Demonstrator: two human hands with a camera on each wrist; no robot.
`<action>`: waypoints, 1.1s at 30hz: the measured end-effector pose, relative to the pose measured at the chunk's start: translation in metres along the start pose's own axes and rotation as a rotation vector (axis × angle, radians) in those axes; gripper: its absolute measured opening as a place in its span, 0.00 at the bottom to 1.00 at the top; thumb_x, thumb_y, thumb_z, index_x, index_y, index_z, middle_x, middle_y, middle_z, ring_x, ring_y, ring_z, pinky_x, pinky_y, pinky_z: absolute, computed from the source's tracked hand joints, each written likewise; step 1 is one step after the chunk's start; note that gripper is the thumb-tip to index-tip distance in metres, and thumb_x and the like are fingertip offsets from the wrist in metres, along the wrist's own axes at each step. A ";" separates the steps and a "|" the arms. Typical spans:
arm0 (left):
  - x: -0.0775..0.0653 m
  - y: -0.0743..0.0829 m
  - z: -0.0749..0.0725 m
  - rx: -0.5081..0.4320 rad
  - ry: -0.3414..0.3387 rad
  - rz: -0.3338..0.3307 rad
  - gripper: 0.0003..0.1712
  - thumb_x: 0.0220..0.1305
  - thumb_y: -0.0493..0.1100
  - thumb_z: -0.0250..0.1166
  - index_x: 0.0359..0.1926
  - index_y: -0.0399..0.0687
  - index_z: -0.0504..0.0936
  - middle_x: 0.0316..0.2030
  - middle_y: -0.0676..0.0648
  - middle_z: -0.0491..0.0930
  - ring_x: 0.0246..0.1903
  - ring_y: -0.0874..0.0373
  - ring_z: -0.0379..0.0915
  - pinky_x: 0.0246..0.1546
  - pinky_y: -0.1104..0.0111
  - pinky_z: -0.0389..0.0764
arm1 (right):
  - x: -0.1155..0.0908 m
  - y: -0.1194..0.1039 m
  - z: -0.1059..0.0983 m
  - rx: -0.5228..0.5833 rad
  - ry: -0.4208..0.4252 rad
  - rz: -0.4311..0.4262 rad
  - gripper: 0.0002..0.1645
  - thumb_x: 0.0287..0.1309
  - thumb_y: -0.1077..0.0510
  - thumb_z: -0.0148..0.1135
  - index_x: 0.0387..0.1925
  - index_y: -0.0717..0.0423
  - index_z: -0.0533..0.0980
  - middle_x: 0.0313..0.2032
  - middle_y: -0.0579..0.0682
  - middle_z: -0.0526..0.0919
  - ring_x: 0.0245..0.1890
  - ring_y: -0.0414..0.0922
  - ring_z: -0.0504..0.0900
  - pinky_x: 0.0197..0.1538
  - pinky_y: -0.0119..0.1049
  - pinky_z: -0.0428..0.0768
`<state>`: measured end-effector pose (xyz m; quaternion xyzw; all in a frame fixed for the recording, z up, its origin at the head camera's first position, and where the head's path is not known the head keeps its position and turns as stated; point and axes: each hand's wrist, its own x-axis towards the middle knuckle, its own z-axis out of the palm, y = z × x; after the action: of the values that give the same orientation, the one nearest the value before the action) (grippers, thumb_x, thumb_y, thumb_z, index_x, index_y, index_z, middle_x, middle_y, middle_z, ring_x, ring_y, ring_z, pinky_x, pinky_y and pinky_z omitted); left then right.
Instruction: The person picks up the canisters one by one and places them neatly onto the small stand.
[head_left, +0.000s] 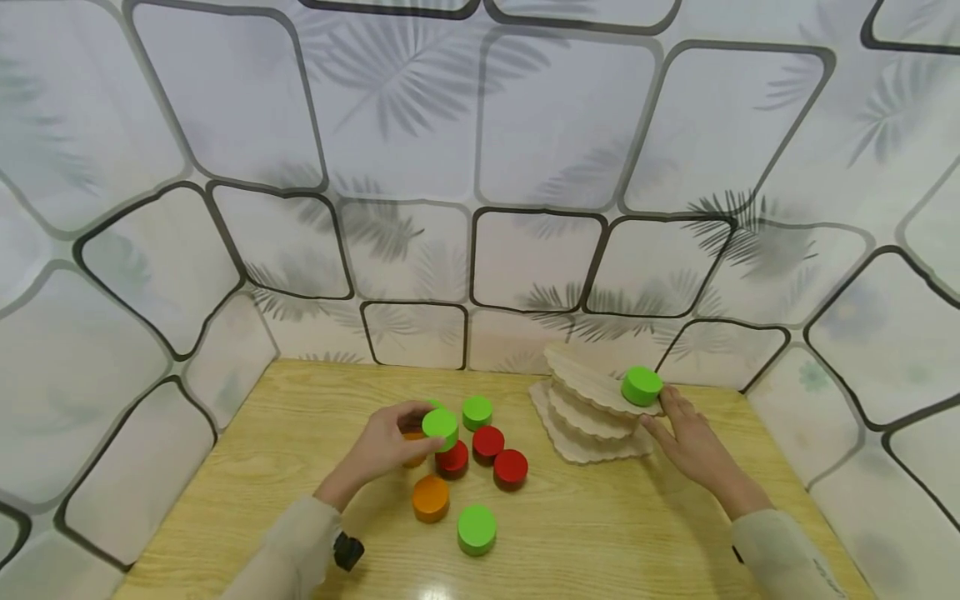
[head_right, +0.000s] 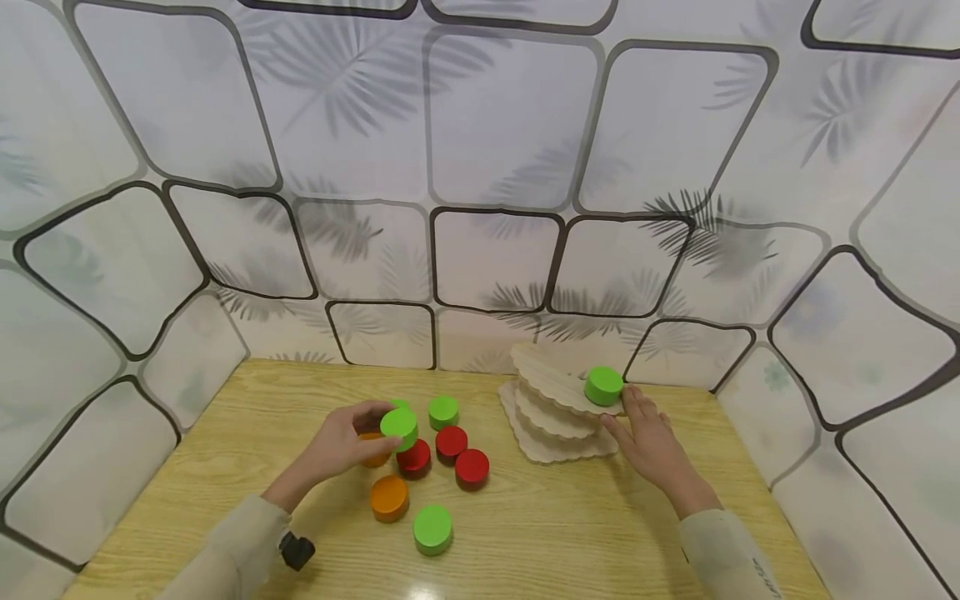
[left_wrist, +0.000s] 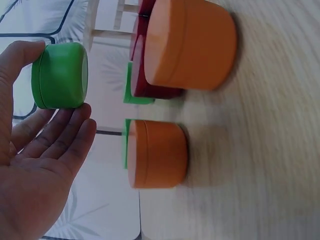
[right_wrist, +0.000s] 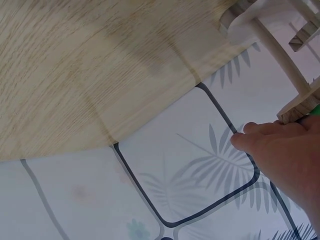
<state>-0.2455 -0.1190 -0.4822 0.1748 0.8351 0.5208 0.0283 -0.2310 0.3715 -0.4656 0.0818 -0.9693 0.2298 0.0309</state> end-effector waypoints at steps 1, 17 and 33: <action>0.003 0.002 0.002 -0.002 -0.002 0.008 0.29 0.61 0.50 0.79 0.61 0.47 0.84 0.52 0.48 0.88 0.50 0.56 0.84 0.56 0.56 0.85 | 0.000 0.000 0.000 -0.002 0.001 -0.001 0.52 0.81 0.39 0.49 0.80 0.76 0.45 0.78 0.81 0.46 0.77 0.79 0.49 0.73 0.80 0.49; 0.035 0.031 0.025 -0.020 -0.043 0.059 0.29 0.61 0.52 0.78 0.61 0.49 0.84 0.51 0.50 0.87 0.47 0.58 0.84 0.54 0.56 0.85 | 0.002 0.005 -0.003 -0.017 -0.030 0.051 0.57 0.80 0.34 0.49 0.82 0.70 0.38 0.80 0.79 0.42 0.77 0.80 0.46 0.72 0.81 0.46; 0.065 0.062 0.060 -0.022 -0.086 0.116 0.31 0.61 0.52 0.78 0.62 0.48 0.84 0.50 0.47 0.87 0.49 0.53 0.82 0.57 0.53 0.84 | 0.006 0.009 -0.001 -0.022 -0.027 0.030 0.55 0.80 0.36 0.49 0.82 0.70 0.39 0.79 0.79 0.48 0.77 0.79 0.47 0.71 0.82 0.47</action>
<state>-0.2765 -0.0224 -0.4463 0.2449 0.8158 0.5228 0.0357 -0.2381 0.3787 -0.4685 0.0698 -0.9732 0.2186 0.0151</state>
